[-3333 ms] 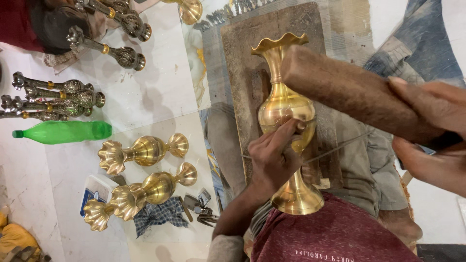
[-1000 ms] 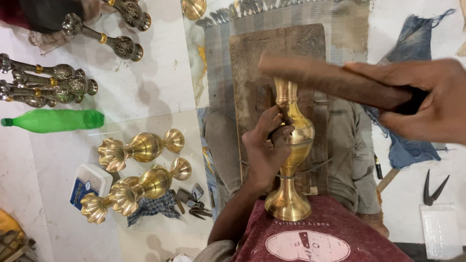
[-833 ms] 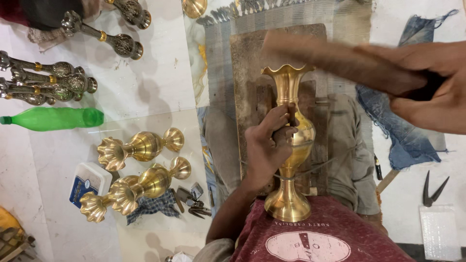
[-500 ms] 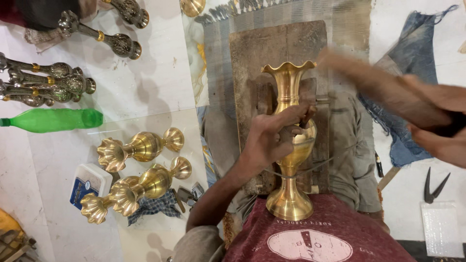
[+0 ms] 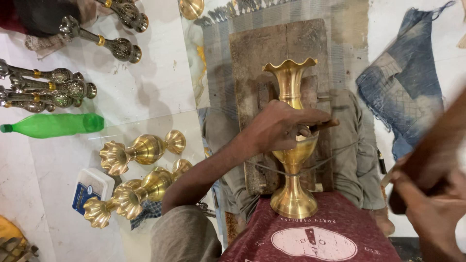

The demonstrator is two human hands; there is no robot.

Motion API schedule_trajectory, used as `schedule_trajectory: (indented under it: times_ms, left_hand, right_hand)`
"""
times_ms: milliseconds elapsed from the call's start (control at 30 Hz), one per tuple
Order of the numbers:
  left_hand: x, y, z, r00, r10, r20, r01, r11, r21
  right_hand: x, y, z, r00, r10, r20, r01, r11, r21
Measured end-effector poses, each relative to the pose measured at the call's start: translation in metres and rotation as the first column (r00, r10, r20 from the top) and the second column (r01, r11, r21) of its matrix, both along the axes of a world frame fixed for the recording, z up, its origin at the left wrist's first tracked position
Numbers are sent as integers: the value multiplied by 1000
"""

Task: The person holds a small punch against a brass vase clamped to a wooden block and repeatedly strikes the punch with a wooden mallet, working around the vase's body. The person repositions the punch and rotates the vase between strikes while other brass items sit on the workbench.

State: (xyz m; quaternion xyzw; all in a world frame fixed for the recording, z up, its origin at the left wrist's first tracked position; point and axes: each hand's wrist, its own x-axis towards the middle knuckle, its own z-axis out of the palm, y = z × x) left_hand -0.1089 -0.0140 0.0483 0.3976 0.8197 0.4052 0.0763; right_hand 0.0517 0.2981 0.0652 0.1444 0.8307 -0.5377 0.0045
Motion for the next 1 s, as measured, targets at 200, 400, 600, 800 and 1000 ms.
schedule_trajectory:
  times_ms: [200, 400, 600, 800, 1000]
  left_hand:
    - [-16, 8, -5, 987, -155, 37, 158, 985, -64]
    - [-33, 13, -7, 942, -334, -37, 336, 938, 83]
    - [-43, 21, -11, 873, -486, 44, 487, 873, -12]
    - [-34, 1, -5, 941, -197, 275, 112, 948, 299]
    - [-4, -16, 2, 906, -35, 423, -144, 912, 385]
  right_hand:
    - [31, -16, -12, 993, 33, -110, -32, 999, 13]
    - [46, -53, -21, 975, -62, -215, 94, 986, 138]
    - [60, -63, -29, 983, -120, -138, 138, 983, 125]
    - [57, -60, -51, 986, -147, -80, 141, 987, -77]
    - [27, -46, -45, 998, -62, -5, 60, 977, -205]
